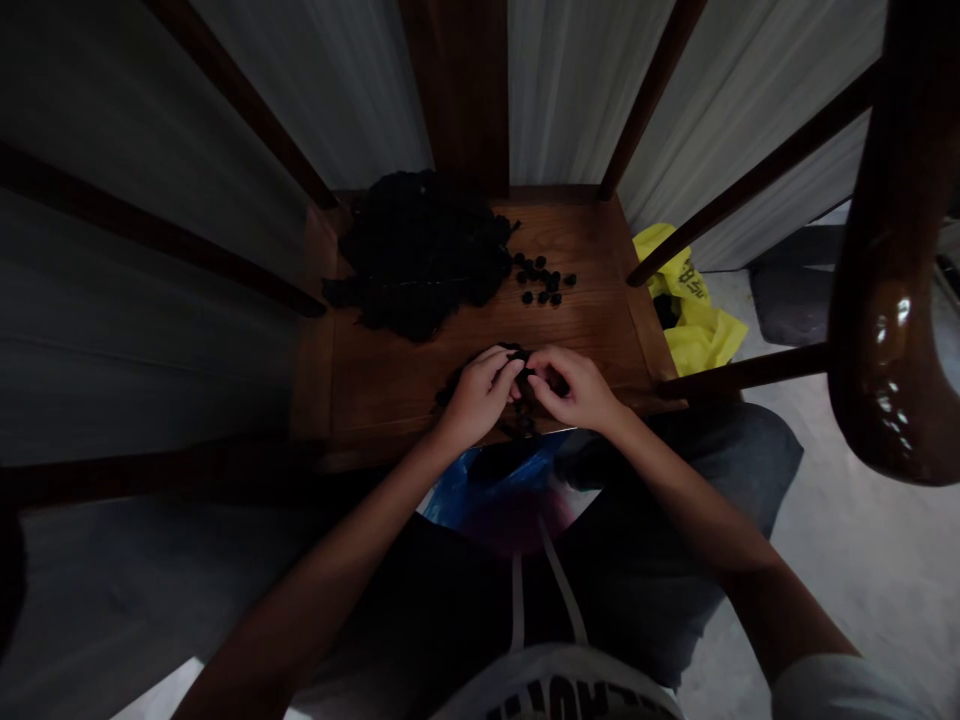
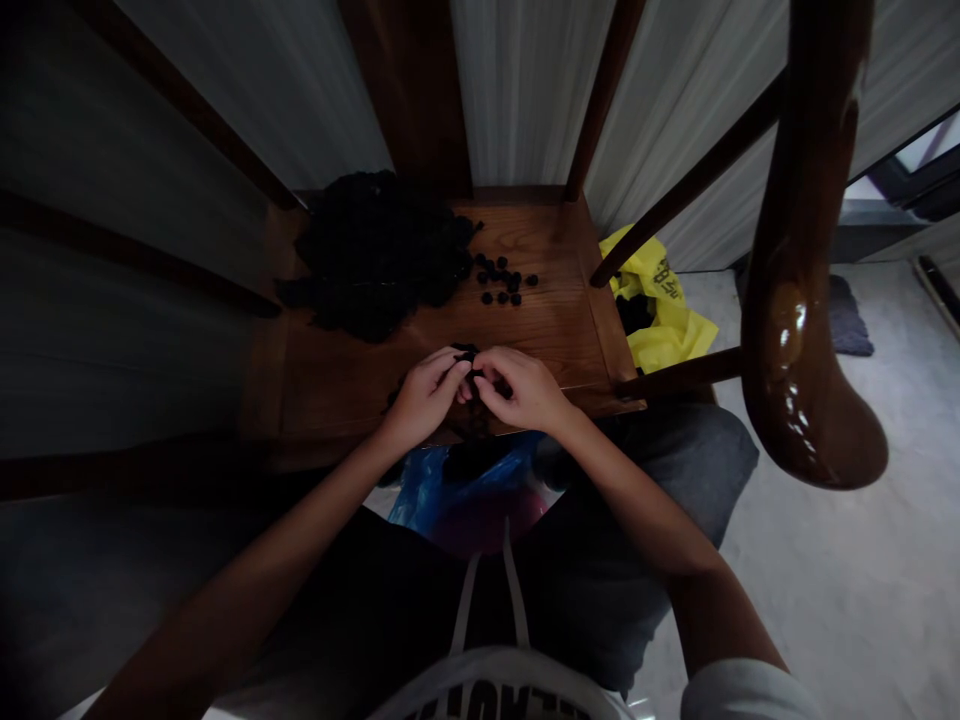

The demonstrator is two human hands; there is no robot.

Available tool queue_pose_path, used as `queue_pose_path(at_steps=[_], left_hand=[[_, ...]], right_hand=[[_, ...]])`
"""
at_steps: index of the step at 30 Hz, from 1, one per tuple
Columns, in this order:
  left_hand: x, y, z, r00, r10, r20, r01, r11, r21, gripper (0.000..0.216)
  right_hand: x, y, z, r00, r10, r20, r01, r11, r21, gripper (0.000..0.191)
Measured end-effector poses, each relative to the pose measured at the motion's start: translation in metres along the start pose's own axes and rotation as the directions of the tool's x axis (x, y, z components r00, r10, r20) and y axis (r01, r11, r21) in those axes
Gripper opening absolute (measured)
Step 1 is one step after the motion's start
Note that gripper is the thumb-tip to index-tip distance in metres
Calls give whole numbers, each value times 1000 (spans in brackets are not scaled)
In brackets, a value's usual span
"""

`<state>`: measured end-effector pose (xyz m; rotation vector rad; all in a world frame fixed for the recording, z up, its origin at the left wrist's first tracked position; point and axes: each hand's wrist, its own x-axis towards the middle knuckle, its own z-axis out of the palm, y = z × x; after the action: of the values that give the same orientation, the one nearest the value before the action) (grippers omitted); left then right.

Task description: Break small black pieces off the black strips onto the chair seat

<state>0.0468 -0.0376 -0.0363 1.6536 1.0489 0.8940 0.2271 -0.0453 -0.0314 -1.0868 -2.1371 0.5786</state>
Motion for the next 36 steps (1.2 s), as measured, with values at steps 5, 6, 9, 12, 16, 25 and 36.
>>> queue_pose_path(at_steps=[5, 6, 9, 12, 16, 25, 36], left_hand=[[1, 0, -10, 996, 33, 86, -53, 967, 249, 38], [2, 0, -12, 993, 40, 111, -72, 949, 307, 37], [3, 2, -18, 979, 48, 198, -125, 909, 398, 33], [5, 4, -21, 971, 53, 233, -140, 916, 375, 33], [4, 7, -20, 971, 60, 233, -138, 932, 336, 37], [4, 3, -14, 985, 44, 164, -105, 920, 379, 30], [4, 0, -14, 985, 36, 172, -113, 879, 464, 26]], right_hand=[[2, 2, -5, 986, 153, 67, -158, 984, 84, 13], [3, 2, -6, 984, 148, 101, -156, 985, 79, 12], [5, 2, -10, 973, 112, 202, -126, 990, 59, 16], [6, 2, -10, 964, 141, 226, -175, 975, 137, 18], [6, 3, -8, 965, 168, 199, -216, 943, 252, 26], [3, 5, -5, 988, 149, 26, -151, 984, 92, 22], [3, 2, -1, 983, 162, 86, -169, 982, 82, 21]])
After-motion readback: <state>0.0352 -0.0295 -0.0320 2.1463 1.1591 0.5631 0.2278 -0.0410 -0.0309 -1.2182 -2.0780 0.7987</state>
